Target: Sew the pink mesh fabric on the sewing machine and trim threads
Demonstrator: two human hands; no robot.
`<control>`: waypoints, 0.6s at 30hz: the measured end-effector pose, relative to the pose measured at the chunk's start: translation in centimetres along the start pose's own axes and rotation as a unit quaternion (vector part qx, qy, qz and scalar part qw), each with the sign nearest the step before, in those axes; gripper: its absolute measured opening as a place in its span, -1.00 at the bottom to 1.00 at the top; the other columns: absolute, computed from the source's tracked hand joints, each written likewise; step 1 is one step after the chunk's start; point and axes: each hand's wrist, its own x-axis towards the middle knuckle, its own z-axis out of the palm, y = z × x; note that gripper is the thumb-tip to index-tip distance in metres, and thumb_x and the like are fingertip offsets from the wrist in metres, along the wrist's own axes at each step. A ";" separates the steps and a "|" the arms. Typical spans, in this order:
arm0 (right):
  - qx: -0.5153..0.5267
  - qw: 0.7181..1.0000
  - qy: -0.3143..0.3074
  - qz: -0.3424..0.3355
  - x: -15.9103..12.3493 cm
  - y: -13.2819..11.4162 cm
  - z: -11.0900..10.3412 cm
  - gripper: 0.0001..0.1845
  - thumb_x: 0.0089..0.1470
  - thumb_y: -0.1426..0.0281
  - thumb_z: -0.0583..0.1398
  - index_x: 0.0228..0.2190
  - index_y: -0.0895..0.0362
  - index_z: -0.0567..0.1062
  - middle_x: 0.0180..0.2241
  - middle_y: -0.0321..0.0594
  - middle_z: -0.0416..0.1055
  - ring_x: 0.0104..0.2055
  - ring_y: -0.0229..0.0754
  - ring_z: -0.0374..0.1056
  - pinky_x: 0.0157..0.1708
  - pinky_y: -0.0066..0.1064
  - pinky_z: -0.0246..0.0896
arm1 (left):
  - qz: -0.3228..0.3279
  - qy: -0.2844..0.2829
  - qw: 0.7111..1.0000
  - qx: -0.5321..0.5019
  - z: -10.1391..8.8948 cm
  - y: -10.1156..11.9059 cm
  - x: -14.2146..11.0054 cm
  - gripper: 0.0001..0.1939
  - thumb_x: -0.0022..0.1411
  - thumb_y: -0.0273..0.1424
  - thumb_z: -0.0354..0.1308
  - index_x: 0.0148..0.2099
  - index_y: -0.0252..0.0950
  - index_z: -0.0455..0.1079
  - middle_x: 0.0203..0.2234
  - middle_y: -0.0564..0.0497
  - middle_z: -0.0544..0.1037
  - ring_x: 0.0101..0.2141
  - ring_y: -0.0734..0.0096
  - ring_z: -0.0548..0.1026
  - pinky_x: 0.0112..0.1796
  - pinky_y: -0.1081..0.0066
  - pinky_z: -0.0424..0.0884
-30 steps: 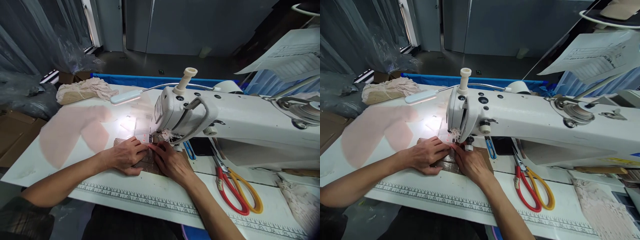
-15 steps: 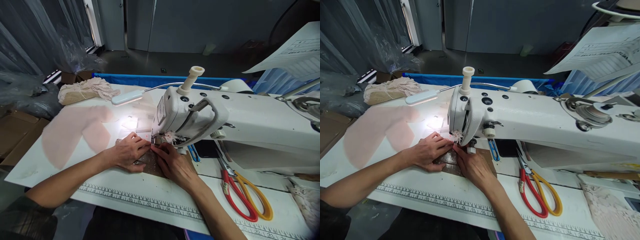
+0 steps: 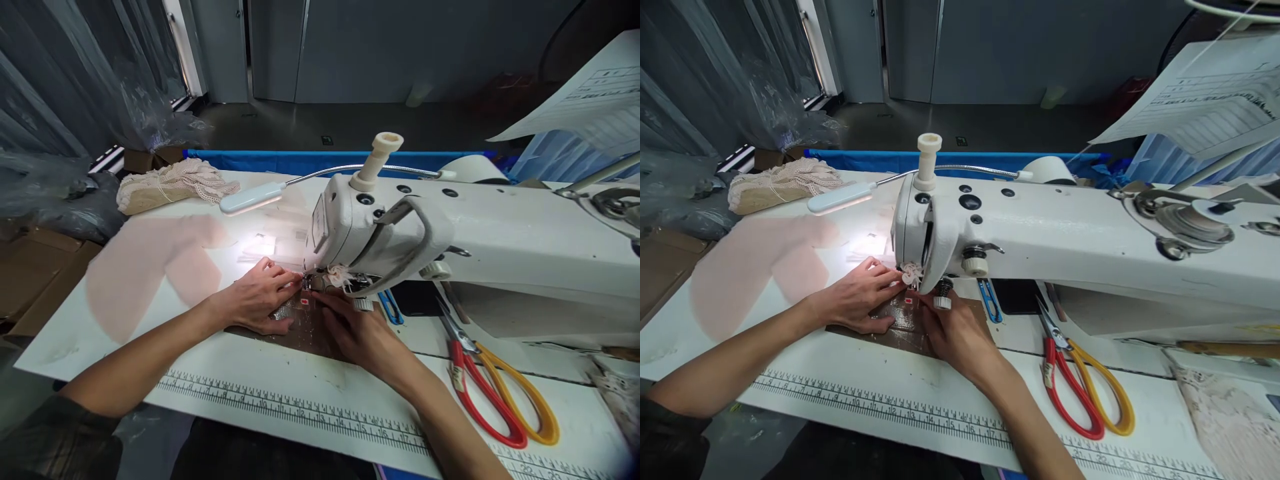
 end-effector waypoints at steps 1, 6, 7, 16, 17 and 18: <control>0.034 0.999 -0.007 0.014 0.0 0.0 -0.6 -0.61 0.22 0.38 0.00 -0.04 0.13 0.52 -0.07 -0.01 0.47 -0.06 0.00 0.45 -0.11 -0.21 0.42 | -0.001 0.000 1.000 0.003 0.0 0.0 0.1 -0.45 0.24 -0.11 -0.02 0.08 -0.46 0.31 -0.05 -0.20 0.40 -0.20 0.17 0.34 -0.16 0.16 0.25; 0.145 0.985 -0.065 0.072 0.3 -0.3 -3.1 -0.68 0.23 0.28 0.03 -0.11 0.10 0.49 -0.16 -0.12 0.51 -0.12 -0.06 0.45 -0.23 -0.35 0.42 | -0.009 0.008 1.000 0.012 0.1 -0.2 0.3 -0.45 0.25 -0.09 -0.06 0.05 -0.44 0.33 -0.07 -0.20 0.41 -0.19 0.15 0.34 -0.22 0.18 0.24; 0.149 0.984 -0.067 0.076 0.4 -0.2 -3.2 -0.70 0.23 0.26 0.04 -0.16 0.10 0.50 -0.20 -0.15 0.51 -0.14 -0.07 0.44 -0.24 -0.35 0.41 | -0.011 0.008 1.000 0.012 0.1 -0.2 0.3 -0.45 0.25 -0.08 -0.06 0.05 -0.44 0.33 -0.07 -0.21 0.41 -0.19 0.15 0.34 -0.23 0.18 0.24; 0.080 0.993 0.013 0.083 1.4 2.4 -0.6 -0.64 0.21 0.27 -0.04 -0.44 0.11 0.47 -0.43 -0.12 0.48 -0.38 -0.04 0.40 -0.35 -0.26 0.36 | -0.035 0.008 0.999 0.001 0.2 -0.3 0.3 -0.43 0.25 -0.05 -0.04 0.07 -0.42 0.32 0.04 -0.26 0.36 -0.12 0.07 0.34 -0.22 0.15 0.26; 0.082 0.994 0.007 0.073 1.3 2.2 -0.6 -0.66 0.21 0.27 -0.02 -0.39 0.11 0.50 -0.36 -0.10 0.50 -0.30 -0.03 0.42 -0.30 -0.26 0.37 | -0.037 0.009 0.999 0.003 0.3 -0.2 0.3 -0.41 0.25 -0.04 -0.05 0.09 -0.43 0.31 0.05 -0.28 0.36 -0.11 0.06 0.34 -0.22 0.15 0.26; 0.082 0.994 0.002 0.068 1.2 1.9 -0.7 -0.68 0.20 0.25 0.00 -0.33 0.11 0.51 -0.29 -0.09 0.51 -0.23 -0.01 0.43 -0.25 -0.26 0.37 | -0.039 0.010 0.999 0.004 0.3 -0.2 0.2 -0.40 0.25 -0.03 -0.05 0.10 -0.44 0.31 0.04 -0.29 0.36 -0.11 0.04 0.34 -0.21 0.15 0.26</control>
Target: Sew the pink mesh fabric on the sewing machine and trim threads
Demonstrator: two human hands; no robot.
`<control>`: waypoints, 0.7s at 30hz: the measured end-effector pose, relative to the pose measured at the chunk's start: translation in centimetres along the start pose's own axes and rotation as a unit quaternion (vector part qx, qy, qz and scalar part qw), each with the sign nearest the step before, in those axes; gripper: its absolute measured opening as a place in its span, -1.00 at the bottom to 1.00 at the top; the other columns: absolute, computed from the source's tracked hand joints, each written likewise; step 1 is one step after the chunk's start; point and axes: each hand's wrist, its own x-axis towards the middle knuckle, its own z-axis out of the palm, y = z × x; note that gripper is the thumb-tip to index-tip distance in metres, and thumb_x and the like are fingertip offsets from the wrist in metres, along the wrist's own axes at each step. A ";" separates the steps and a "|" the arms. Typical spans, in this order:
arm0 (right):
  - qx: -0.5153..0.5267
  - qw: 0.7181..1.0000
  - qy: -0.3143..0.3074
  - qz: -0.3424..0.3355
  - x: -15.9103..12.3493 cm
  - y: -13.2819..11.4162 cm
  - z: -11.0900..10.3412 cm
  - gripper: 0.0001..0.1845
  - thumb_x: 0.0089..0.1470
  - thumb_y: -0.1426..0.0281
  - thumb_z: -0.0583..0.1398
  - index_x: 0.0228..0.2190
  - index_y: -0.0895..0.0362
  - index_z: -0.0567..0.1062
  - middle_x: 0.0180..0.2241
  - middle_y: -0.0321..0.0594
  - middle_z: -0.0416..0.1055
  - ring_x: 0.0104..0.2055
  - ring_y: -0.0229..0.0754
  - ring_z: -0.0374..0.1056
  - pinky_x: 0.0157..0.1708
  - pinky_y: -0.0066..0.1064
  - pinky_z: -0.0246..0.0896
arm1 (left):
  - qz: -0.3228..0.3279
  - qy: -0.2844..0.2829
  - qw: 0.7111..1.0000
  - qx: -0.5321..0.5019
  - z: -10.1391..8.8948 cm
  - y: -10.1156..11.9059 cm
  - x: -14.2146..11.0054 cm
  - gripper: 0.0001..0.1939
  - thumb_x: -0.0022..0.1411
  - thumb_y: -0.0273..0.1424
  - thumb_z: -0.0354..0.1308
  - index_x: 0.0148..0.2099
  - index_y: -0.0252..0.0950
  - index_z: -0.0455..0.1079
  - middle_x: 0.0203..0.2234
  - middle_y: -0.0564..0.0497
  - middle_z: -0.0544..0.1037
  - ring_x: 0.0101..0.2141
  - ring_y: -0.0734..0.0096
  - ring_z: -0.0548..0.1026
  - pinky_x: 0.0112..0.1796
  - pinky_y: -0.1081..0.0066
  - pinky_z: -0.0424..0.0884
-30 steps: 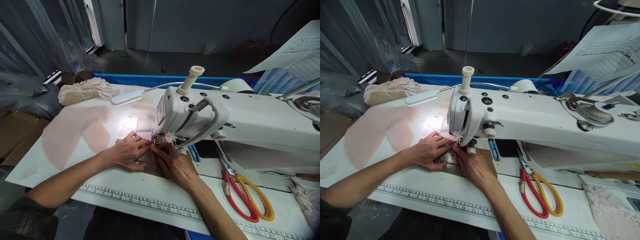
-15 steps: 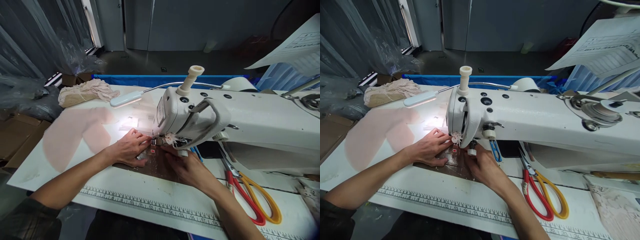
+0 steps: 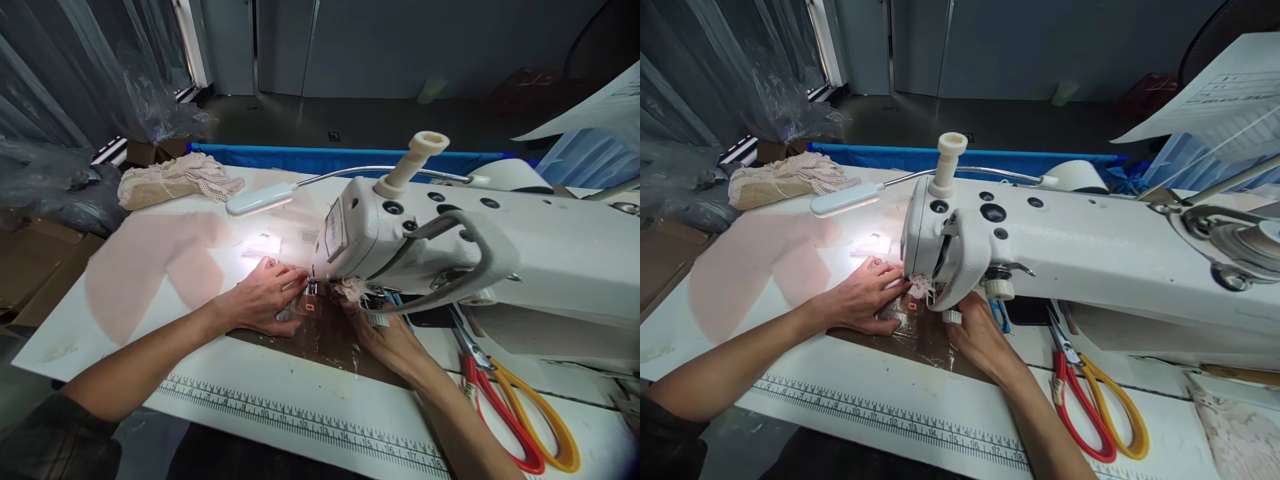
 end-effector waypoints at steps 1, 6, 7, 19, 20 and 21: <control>-0.002 1.000 -0.001 0.002 -0.1 -0.4 0.0 -0.69 0.20 0.23 0.03 -0.28 0.11 0.51 -0.23 -0.09 0.51 -0.16 0.00 0.42 -0.21 -0.26 0.37 | -0.001 0.001 1.000 0.000 0.0 0.0 0.0 -0.39 0.25 -0.03 -0.06 0.11 -0.44 0.30 0.04 -0.30 0.37 -0.10 0.03 0.34 -0.21 0.14 0.26; -0.013 0.998 0.050 0.026 -0.6 -1.2 0.0 -0.66 0.17 0.17 0.07 -0.27 0.12 0.52 -0.24 -0.09 0.50 -0.15 0.01 0.42 -0.21 -0.27 0.36 | -0.011 0.004 1.000 -0.012 0.1 0.0 -0.1 -0.36 0.27 -0.03 -0.07 0.16 -0.45 0.25 0.07 -0.30 0.35 -0.05 0.02 0.33 -0.16 0.14 0.25; -0.010 0.998 0.056 0.024 -0.5 -1.0 0.1 -0.68 0.16 0.18 0.07 -0.32 0.11 0.53 -0.29 -0.11 0.50 -0.19 0.00 0.42 -0.24 -0.28 0.36 | -0.014 0.004 1.000 -0.014 0.2 -0.1 -0.1 -0.35 0.27 -0.02 -0.08 0.17 -0.45 0.23 0.09 -0.30 0.34 -0.03 0.01 0.32 -0.16 0.14 0.25; 0.241 0.946 0.119 0.182 0.4 1.1 0.4 -0.71 -0.05 0.17 0.22 -0.48 0.14 0.56 -0.49 -0.19 0.52 -0.33 -0.02 0.46 -0.25 -0.21 0.41 | -0.097 -0.026 0.995 0.002 -1.1 0.4 0.7 -0.56 0.41 -0.12 -0.17 -0.09 -0.38 0.35 -0.13 -0.18 0.47 -0.26 0.19 0.41 -0.28 0.24 0.28; 0.258 0.941 0.117 0.187 0.5 0.7 0.2 -0.71 -0.06 0.16 0.23 -0.48 0.14 0.57 -0.47 -0.18 0.53 -0.31 -0.01 0.46 -0.23 -0.21 0.41 | -0.101 -0.038 0.994 -0.005 -1.3 0.0 1.1 -0.65 0.42 -0.24 -0.16 -0.10 -0.37 0.35 -0.18 -0.15 0.48 -0.31 0.24 0.42 -0.31 0.28 0.28; 0.267 0.938 0.115 0.190 0.6 0.4 -0.1 -0.72 -0.06 0.16 0.25 -0.49 0.13 0.57 -0.46 -0.18 0.54 -0.29 -0.01 0.47 -0.21 -0.21 0.41 | -0.103 -0.054 0.993 -0.012 -1.4 -0.5 1.5 -0.73 0.40 -0.37 -0.14 -0.11 -0.36 0.35 -0.22 -0.13 0.49 -0.36 0.28 0.43 -0.35 0.31 0.28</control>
